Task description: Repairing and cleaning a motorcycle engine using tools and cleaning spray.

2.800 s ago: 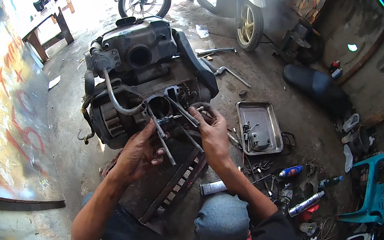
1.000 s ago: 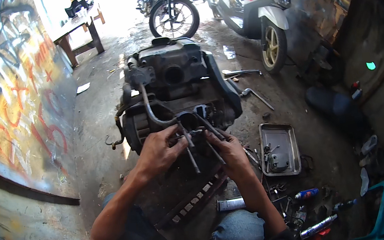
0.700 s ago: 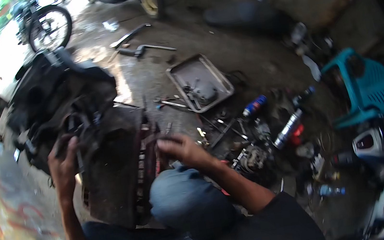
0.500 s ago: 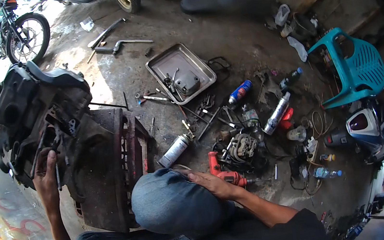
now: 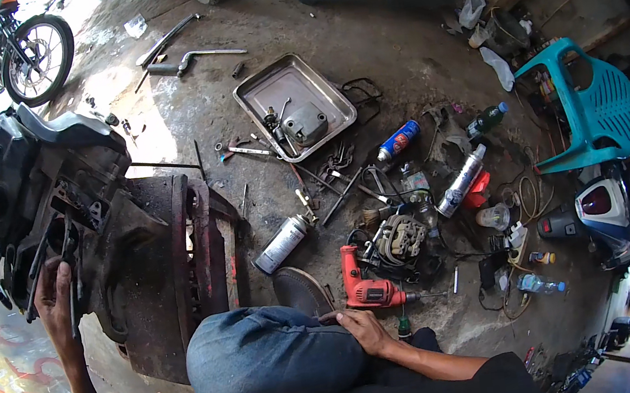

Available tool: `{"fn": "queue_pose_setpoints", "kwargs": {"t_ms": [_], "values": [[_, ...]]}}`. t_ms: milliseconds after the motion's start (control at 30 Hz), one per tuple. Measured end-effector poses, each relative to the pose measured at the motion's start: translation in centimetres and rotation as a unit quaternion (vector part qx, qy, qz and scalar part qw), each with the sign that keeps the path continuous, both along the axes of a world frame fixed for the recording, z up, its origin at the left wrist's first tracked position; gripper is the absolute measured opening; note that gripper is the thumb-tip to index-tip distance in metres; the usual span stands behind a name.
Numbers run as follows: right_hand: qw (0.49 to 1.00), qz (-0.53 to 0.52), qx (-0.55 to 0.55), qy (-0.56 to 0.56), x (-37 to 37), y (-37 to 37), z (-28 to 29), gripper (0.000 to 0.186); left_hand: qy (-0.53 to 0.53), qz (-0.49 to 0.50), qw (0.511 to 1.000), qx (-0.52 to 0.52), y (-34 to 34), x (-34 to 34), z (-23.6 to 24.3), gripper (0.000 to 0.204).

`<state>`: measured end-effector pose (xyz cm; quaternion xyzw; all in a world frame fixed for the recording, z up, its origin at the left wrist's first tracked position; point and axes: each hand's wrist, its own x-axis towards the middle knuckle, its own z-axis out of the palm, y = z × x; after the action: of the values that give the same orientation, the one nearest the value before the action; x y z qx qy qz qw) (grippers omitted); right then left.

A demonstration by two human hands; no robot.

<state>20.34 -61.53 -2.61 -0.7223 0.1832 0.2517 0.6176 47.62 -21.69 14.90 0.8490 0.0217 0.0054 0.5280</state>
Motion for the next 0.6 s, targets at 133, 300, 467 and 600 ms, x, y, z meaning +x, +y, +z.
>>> {"fn": "queue_pose_setpoints", "kwargs": {"t_ms": [133, 300, 467, 600], "values": [[1.000, 0.004, 0.015, -0.012, 0.4, 0.3, 0.0, 0.042, -0.010, 0.014, 1.000, -0.008, 0.0, 0.0, -0.2, 0.024], [0.999, -0.006, 0.035, -0.010, 0.9, 0.3, -1.8, 0.035, 0.016, 0.014, 1.000, -0.009, -0.3, -0.1, 0.7, 0.021], [0.995, -0.083, -0.042, 0.021, 6.0, 0.9, -6.6, 0.030, 0.027, 0.015, 0.999, 0.028, -0.7, -0.4, 0.9, 0.023], [0.992, -0.124, 0.012, -0.014, 9.0, 2.7, -8.8, 0.028, 0.040, 0.027, 0.998, 0.039, -0.8, -0.5, 1.2, 0.027]]}}
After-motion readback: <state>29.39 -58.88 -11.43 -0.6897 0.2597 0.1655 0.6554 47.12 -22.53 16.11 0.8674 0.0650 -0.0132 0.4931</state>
